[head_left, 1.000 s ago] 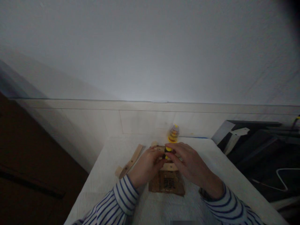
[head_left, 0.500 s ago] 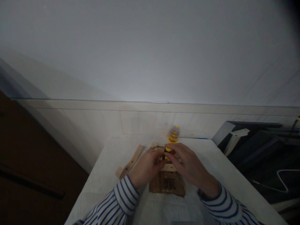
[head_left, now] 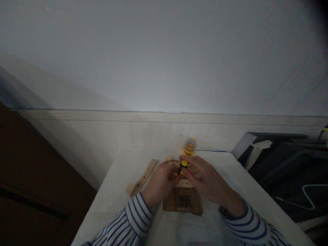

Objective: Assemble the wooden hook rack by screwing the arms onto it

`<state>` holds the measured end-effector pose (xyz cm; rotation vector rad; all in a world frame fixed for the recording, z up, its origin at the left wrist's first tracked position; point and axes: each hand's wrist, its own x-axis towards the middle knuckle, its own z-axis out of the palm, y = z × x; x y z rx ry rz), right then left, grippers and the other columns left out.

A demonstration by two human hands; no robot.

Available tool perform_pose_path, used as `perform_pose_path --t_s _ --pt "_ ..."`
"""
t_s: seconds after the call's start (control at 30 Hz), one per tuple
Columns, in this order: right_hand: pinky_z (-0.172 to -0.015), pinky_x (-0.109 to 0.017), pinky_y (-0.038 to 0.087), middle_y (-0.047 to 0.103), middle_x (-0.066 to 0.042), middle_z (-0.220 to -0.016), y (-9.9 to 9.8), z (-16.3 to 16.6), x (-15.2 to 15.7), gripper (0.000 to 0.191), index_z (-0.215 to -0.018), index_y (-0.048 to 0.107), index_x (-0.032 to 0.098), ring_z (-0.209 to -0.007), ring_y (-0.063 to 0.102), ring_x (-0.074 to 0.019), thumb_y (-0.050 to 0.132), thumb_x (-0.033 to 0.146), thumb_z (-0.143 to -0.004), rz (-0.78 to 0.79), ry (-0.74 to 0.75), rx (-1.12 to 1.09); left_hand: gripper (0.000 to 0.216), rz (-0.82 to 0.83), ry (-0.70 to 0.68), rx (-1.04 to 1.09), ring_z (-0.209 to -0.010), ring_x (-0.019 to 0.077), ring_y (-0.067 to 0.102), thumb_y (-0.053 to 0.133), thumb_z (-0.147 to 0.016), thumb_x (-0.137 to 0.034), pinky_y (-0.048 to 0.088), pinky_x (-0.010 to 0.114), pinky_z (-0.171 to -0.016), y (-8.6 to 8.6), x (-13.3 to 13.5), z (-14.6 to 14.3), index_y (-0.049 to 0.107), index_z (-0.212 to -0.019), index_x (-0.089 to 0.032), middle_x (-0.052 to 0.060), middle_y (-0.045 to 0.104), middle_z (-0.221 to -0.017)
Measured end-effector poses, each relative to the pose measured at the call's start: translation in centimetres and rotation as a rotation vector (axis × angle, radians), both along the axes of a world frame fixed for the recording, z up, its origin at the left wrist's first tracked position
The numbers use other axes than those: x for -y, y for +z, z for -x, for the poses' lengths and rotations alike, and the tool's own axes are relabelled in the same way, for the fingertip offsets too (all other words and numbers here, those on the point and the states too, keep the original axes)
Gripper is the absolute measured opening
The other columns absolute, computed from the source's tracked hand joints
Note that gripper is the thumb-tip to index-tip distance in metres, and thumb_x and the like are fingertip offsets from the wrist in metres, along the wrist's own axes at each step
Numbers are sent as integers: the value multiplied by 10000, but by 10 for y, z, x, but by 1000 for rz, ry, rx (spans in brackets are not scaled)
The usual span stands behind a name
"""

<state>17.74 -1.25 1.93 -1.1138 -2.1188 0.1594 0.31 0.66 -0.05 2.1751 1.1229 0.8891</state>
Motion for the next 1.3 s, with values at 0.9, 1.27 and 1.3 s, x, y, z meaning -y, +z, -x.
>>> perform_pose_path --t_s 0.9,1.27,1.3 --pt "-799 -420 526 713 -98 -963 -5 2 -1 211 -1077 619 195 -904 654 -236 496 289 -934 -141 -35 53 258 -34 -173 25 -967 197 607 549 -808 -49 452 335 -919 3 -1 1 678 -989 -182 54 702 -1023" --pt "-803 -420 540 710 -96 -946 -3 1 -3 201 -1053 633 190 -905 660 -233 518 295 -927 -102 -39 19 123 -3 -19 49 -855 188 610 636 -826 -173 452 302 -828 -6 0 -3 714 -920 -189 30 705 -870" --pt "-813 -418 541 710 -95 -959 -3 0 -3 204 -1063 635 195 -918 660 -232 528 294 -921 -81 -36 7 114 -5 -15 45 -852 188 610 631 -832 -179 451 300 -819 -7 0 -3 715 -910 -188 30 704 -860"
